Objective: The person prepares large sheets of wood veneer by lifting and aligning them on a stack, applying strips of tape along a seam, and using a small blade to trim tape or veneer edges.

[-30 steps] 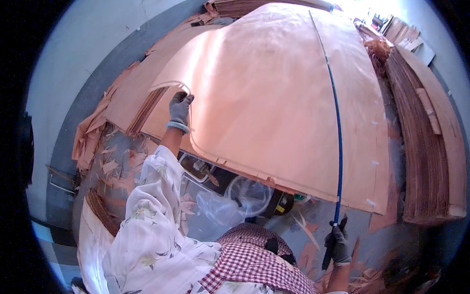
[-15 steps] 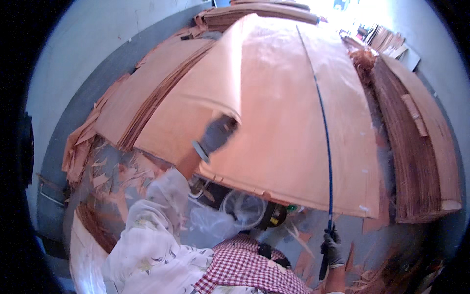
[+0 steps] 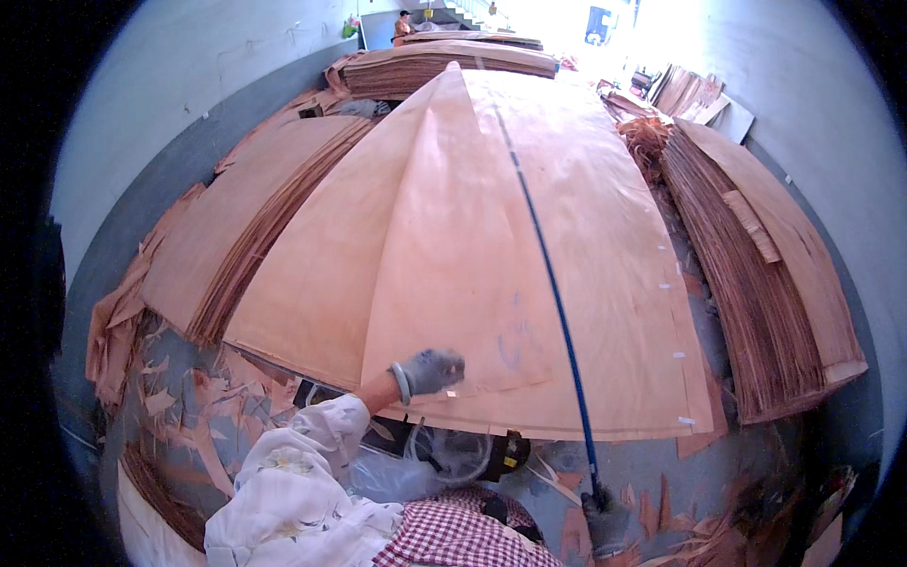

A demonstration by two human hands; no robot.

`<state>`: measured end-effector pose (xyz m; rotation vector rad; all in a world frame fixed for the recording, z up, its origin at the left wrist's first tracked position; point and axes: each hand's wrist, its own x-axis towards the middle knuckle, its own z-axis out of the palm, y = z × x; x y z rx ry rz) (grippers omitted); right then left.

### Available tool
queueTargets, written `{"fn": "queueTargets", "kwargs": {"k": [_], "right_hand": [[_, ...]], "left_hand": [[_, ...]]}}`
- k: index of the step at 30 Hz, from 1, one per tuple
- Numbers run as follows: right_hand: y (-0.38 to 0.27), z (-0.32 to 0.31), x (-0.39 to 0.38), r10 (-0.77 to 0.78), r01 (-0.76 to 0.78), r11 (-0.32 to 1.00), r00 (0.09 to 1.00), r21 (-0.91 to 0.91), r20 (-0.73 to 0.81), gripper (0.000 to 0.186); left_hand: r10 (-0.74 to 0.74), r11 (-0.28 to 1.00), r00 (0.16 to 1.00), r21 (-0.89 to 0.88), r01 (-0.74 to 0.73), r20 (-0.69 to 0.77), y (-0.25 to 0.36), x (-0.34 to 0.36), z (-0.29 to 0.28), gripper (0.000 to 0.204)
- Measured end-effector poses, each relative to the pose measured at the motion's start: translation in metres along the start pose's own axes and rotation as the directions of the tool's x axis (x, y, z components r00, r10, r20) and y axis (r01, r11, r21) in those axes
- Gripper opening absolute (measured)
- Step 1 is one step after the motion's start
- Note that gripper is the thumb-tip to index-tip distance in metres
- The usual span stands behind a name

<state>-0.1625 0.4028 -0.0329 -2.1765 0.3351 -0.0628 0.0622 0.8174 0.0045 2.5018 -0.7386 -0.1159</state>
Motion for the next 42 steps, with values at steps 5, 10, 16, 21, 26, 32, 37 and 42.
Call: {"fn": "queueTargets", "kwargs": {"k": [5,10,16,21,26,32,37,42], "right_hand": [[-0.025,0.029,-0.042,-0.043,0.066,0.996,0.949,-0.062,0.312,0.020],[0.013,0.064,-0.042,-0.065,0.141,0.985,0.834,-0.098,0.547,0.021],[-0.046,0.067,-0.041,0.130,-0.210,0.975,0.803,0.072,0.581,0.021],[-0.047,0.063,-0.048,0.206,-0.347,0.928,0.785,0.139,0.585,0.020],[-0.044,0.063,-0.057,0.258,-0.444,0.877,0.755,0.182,0.603,0.020],[-0.045,0.007,-0.057,0.351,-0.528,0.773,0.818,0.352,0.457,0.020],[0.002,-0.081,-0.024,0.247,-0.353,0.882,0.910,0.311,0.332,0.025],[-0.012,-0.148,0.034,0.019,-0.180,0.932,0.891,0.314,0.454,0.035]], "left_hand": [[-0.219,0.932,0.736,-0.361,-0.038,-0.641,0.003,0.010,-0.076,0.023],[-0.377,0.925,0.600,-0.253,0.283,-0.706,-0.062,-0.006,-0.080,0.041],[-0.754,0.644,0.601,-0.116,0.757,-0.265,-0.113,-0.059,-0.037,0.060],[-0.592,0.784,0.758,-0.414,0.463,-0.274,-0.084,-0.025,-0.055,0.051],[-0.453,0.654,0.777,-0.755,-0.044,-0.438,-0.032,0.024,-0.090,0.030],[-0.411,0.427,0.830,-0.884,-0.191,-0.378,0.077,-0.010,-0.142,0.038],[-0.487,0.141,0.860,-0.986,-0.094,-0.151,0.113,-0.037,-0.009,0.055],[-0.393,-0.228,0.875,-0.952,0.205,0.282,0.173,-0.070,0.146,0.056]]}}
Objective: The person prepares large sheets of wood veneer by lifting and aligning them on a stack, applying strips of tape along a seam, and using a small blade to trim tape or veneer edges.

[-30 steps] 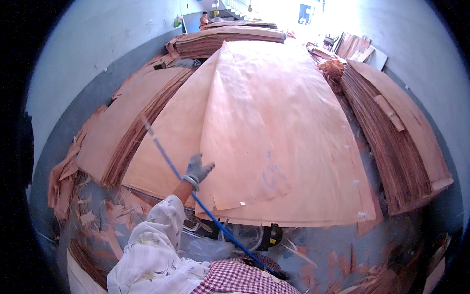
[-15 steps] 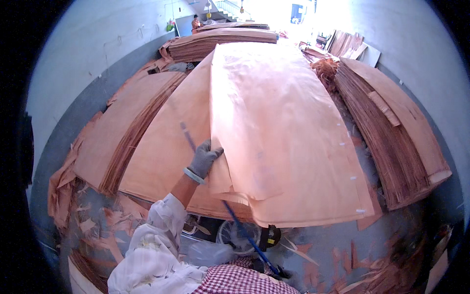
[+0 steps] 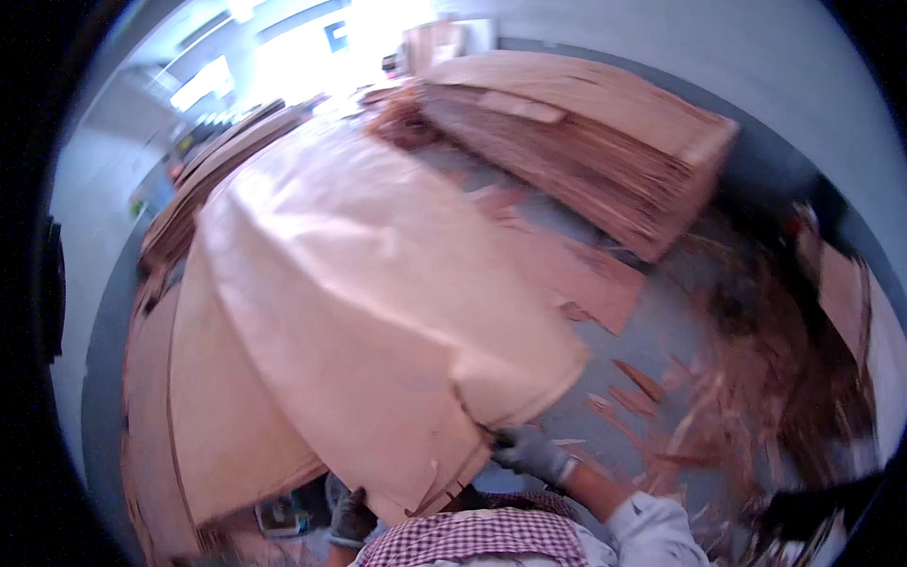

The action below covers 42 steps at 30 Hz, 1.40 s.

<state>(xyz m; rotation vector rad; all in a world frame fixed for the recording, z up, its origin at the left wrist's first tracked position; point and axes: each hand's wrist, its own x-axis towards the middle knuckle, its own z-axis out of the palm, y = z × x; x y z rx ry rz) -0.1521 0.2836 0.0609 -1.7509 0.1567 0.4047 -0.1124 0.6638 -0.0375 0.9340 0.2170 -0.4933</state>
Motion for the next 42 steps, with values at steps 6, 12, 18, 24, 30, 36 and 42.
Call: {"fn": "queueTargets", "kwargs": {"k": [6,12,18,24,30,36,42], "right_hand": [[0.025,-0.122,-0.051,-0.121,0.123,0.939,0.992,0.321,-0.026,0.030],[0.075,-0.220,-0.074,0.084,-0.181,0.736,0.981,0.652,0.177,0.029],[0.088,-0.361,-0.073,0.125,-0.024,0.709,0.988,0.704,-0.092,0.029],[0.068,-0.554,-0.093,0.260,0.030,0.758,0.902,0.652,-0.344,0.032],[0.065,-0.722,-0.093,0.145,0.215,0.834,0.803,0.509,-0.578,0.028],[0.075,-0.902,-0.074,-0.005,0.203,0.962,0.686,0.185,-0.727,0.029],[0.074,-1.084,-0.073,-0.144,0.184,0.982,0.613,-0.037,-0.777,0.032]], "left_hand": [[-0.280,0.918,0.948,-0.248,0.310,0.148,-0.064,0.078,0.098,0.054],[-0.267,0.962,0.937,0.005,0.273,0.225,-0.100,0.128,0.252,0.046],[-0.265,0.964,0.908,0.079,0.253,0.325,-0.142,0.219,0.414,0.047],[-0.173,0.896,0.803,0.430,-0.112,0.570,-0.227,0.327,0.535,0.037],[-0.101,0.466,0.676,0.635,-0.616,0.730,-0.250,0.397,0.690,0.019],[-0.225,0.905,0.859,0.426,0.009,0.460,-0.307,0.464,0.810,0.051],[-0.338,0.941,0.904,0.092,0.326,0.260,-0.418,0.544,0.881,0.047]]}}
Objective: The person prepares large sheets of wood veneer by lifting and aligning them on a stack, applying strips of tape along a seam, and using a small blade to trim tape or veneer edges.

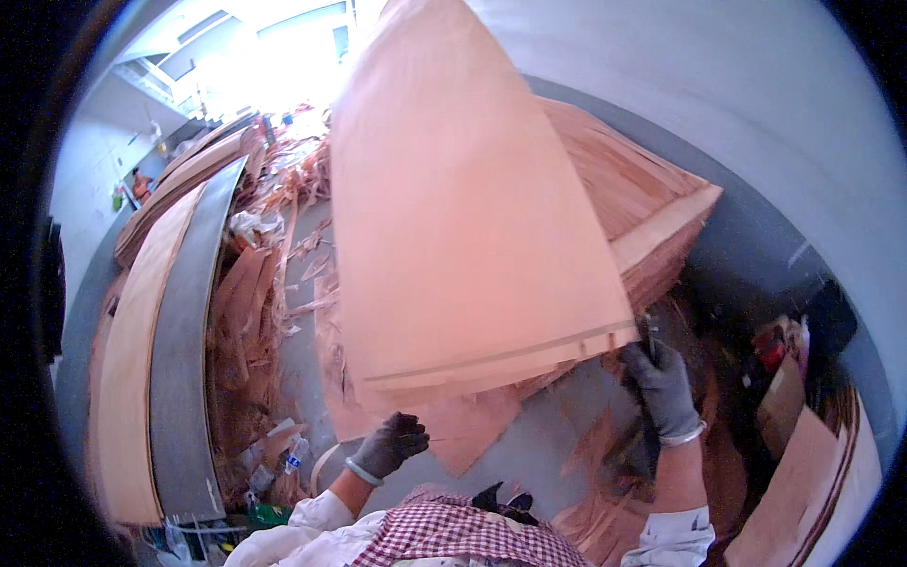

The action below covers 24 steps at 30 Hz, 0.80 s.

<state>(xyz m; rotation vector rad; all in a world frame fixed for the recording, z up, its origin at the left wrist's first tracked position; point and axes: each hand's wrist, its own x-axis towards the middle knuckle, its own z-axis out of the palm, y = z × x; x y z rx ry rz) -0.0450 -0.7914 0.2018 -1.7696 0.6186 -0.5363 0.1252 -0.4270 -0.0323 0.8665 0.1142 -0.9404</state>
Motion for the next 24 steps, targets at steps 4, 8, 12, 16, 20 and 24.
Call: {"fn": "queueTargets", "kwargs": {"k": [4,8,12,16,20,24], "right_hand": [[0.008,-0.039,0.072,0.001,-0.003,0.996,1.000,0.087,0.020,0.028],[0.047,-0.078,0.151,0.020,-0.029,0.978,0.999,0.207,0.042,0.026],[0.079,-0.102,0.241,0.069,-0.145,0.934,0.970,0.328,0.233,0.025],[0.077,-0.078,0.310,0.168,-0.220,0.947,0.961,0.236,0.222,0.021],[0.120,-0.128,0.405,0.118,-0.133,0.989,0.976,0.071,0.181,0.026],[0.124,-0.134,0.472,0.141,-0.135,0.990,0.955,-0.042,0.260,0.024]], "left_hand": [[-0.107,0.889,0.891,-0.444,-0.113,-0.441,-0.007,0.068,0.025,0.089],[-0.165,0.596,0.906,-0.771,-0.224,-0.391,-0.025,0.175,0.018,0.107],[0.049,0.493,0.941,-0.812,-0.313,-0.334,-0.042,0.277,0.014,0.057],[0.259,0.579,0.902,-0.691,-0.432,-0.346,-0.055,0.291,-0.036,0.014],[0.254,0.698,0.622,-0.305,-0.648,-0.740,0.001,0.311,0.097,0.008],[0.611,0.581,0.334,0.121,-0.805,-0.718,0.048,0.283,0.177,0.013]]}}
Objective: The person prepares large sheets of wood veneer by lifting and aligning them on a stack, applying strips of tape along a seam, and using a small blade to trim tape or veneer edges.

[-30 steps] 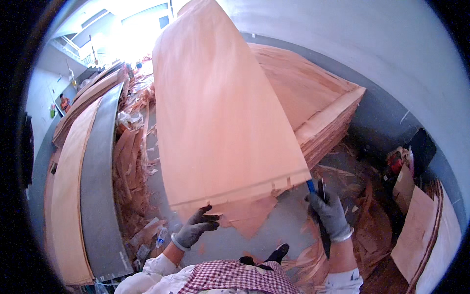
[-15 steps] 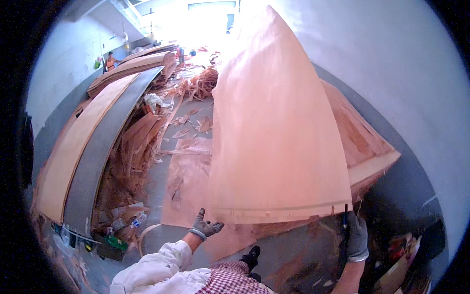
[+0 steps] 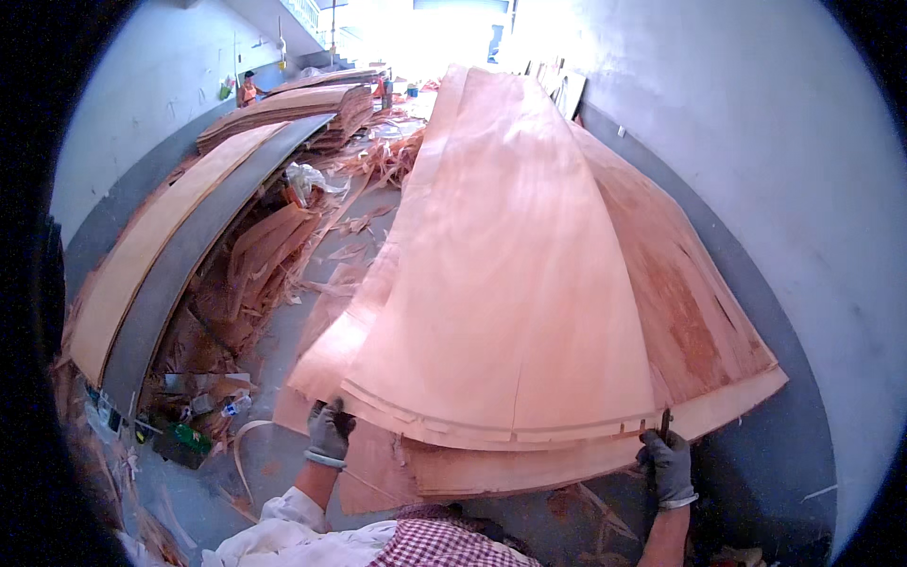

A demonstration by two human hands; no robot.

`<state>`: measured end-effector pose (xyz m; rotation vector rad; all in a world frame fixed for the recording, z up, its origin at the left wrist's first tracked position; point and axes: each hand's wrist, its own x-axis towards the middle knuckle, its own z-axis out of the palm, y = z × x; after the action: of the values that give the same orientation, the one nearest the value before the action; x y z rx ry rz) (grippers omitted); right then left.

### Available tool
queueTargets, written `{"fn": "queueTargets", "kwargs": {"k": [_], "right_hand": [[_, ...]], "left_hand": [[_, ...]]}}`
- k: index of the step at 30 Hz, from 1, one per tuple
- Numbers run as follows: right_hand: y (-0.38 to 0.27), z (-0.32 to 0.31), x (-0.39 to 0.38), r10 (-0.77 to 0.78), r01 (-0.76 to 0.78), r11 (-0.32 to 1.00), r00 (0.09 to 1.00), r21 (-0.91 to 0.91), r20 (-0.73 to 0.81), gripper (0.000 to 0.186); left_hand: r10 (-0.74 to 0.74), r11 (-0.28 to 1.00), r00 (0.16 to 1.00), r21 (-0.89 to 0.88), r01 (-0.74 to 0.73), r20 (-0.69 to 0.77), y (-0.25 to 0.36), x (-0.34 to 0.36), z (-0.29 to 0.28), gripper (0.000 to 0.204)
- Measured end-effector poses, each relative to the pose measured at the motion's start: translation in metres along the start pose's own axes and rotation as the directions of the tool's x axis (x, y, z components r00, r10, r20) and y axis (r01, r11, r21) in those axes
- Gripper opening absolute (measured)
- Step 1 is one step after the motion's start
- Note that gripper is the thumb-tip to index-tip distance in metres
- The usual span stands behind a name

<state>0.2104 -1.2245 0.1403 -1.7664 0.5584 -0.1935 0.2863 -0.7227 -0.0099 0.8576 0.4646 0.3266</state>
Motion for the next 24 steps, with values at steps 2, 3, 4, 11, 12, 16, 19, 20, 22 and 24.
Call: {"fn": "queueTargets", "kwargs": {"k": [2,3,4,11,12,16,19,20,22,24], "right_hand": [[0.015,-0.020,0.043,-0.027,0.028,0.999,1.000,-0.045,0.010,0.023],[0.018,-0.030,0.059,-0.020,0.020,0.998,1.000,-0.058,0.010,0.022],[0.024,-0.040,0.076,-0.024,0.026,0.998,0.999,-0.064,0.040,0.022],[0.064,-0.114,0.190,-0.047,0.054,0.998,0.987,-0.042,0.153,0.023],[0.073,-0.133,0.207,-0.054,0.061,0.997,0.987,-0.041,0.150,0.022],[0.109,-0.172,0.235,0.016,-0.011,1.000,0.983,-0.028,0.181,0.020],[0.136,-0.158,0.211,-0.005,0.048,0.983,0.972,-0.177,0.234,0.024],[0.152,-0.152,0.196,-0.066,0.148,0.942,0.962,-0.301,0.266,0.026],[0.178,-0.150,0.161,-0.203,0.280,0.905,0.945,-0.319,0.255,0.025],[0.174,-0.159,0.138,-0.172,0.248,0.916,0.953,-0.316,0.249,0.026]], "left_hand": [[0.013,1.000,0.999,-0.009,-0.014,-0.030,0.003,-0.017,0.030,0.013],[0.011,1.000,0.999,-0.024,-0.012,-0.048,-0.001,-0.024,0.041,0.012],[0.009,0.999,0.998,-0.040,-0.012,-0.067,-0.008,-0.030,0.051,0.012],[-0.067,0.997,0.984,-0.048,0.060,-0.162,-0.088,-0.063,0.080,0.010],[-0.111,0.991,0.980,-0.089,0.097,-0.168,-0.102,-0.062,0.084,0.010],[-0.201,0.977,0.957,-0.118,0.179,-0.208,-0.147,-0.055,0.061,0.014],[-0.233,0.970,0.950,-0.111,0.214,-0.208,-0.139,-0.058,0.039,0.015],[-0.195,0.981,0.943,-0.074,0.182,-0.270,-0.137,-0.059,0.032,0.014],[-0.163,0.986,0.935,-0.024,0.163,-0.316,-0.150,-0.060,0.039,0.013],[-0.171,0.984,0.940,-0.003,0.178,-0.294,-0.160,-0.058,0.054,0.013]]}}
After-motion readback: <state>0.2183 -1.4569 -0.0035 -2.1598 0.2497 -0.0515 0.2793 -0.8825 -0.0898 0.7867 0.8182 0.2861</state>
